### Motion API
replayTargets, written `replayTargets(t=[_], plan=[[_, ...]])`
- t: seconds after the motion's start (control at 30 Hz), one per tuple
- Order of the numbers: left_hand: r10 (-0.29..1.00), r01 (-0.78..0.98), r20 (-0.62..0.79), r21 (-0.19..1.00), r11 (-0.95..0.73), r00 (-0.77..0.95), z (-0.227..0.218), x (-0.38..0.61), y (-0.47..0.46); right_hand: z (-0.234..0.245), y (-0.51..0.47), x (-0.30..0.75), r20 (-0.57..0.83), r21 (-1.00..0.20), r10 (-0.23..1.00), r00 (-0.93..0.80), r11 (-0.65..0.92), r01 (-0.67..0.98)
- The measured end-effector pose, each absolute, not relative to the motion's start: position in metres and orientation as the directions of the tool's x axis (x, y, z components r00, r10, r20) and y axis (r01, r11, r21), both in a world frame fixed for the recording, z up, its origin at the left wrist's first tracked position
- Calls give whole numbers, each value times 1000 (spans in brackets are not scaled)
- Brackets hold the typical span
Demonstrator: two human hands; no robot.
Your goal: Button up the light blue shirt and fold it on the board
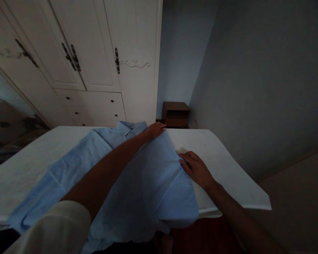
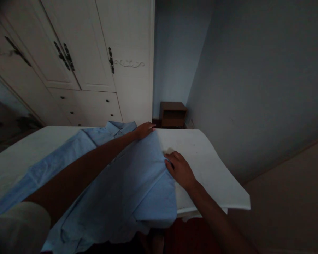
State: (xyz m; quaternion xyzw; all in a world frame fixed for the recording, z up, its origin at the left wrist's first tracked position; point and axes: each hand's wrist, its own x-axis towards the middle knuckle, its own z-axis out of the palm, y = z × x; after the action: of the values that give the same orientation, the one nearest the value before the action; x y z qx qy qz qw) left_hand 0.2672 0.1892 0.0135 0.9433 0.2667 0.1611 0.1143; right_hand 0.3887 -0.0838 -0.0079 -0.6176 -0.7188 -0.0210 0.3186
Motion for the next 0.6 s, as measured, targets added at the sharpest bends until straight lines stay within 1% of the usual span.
replayTargets(t=[0.07,0.13,0.2,0.23,0.3,0.43,0.53,0.6], plan=[[499,428,264,284,-858,825,19,261,179,-7,-86,388,535,-269,839,-94,275,923],[411,347,254,260,-901,876,21,256,166,-7,-87,388,552,-191,811,-192,347,918],[318,267,205,244,-932,926,18,253,153,-8,-87,387,528,-153,801,-283,417,896],[292,247,174,242,-938,941,16,253,148,-9,-87,387,510,-149,803,-308,435,888],[289,253,119,250,-935,950,8,253,141,-11,-86,386,480,-159,823,-305,423,892],[333,303,51,298,-905,942,-3,254,138,-15,-87,386,433,-176,876,-213,314,933],[368,330,33,370,-868,929,-3,253,135,-16,-88,385,446,-148,877,-177,267,952],[399,340,43,445,-829,916,-1,253,132,-16,-87,386,465,-124,865,-187,272,954]])
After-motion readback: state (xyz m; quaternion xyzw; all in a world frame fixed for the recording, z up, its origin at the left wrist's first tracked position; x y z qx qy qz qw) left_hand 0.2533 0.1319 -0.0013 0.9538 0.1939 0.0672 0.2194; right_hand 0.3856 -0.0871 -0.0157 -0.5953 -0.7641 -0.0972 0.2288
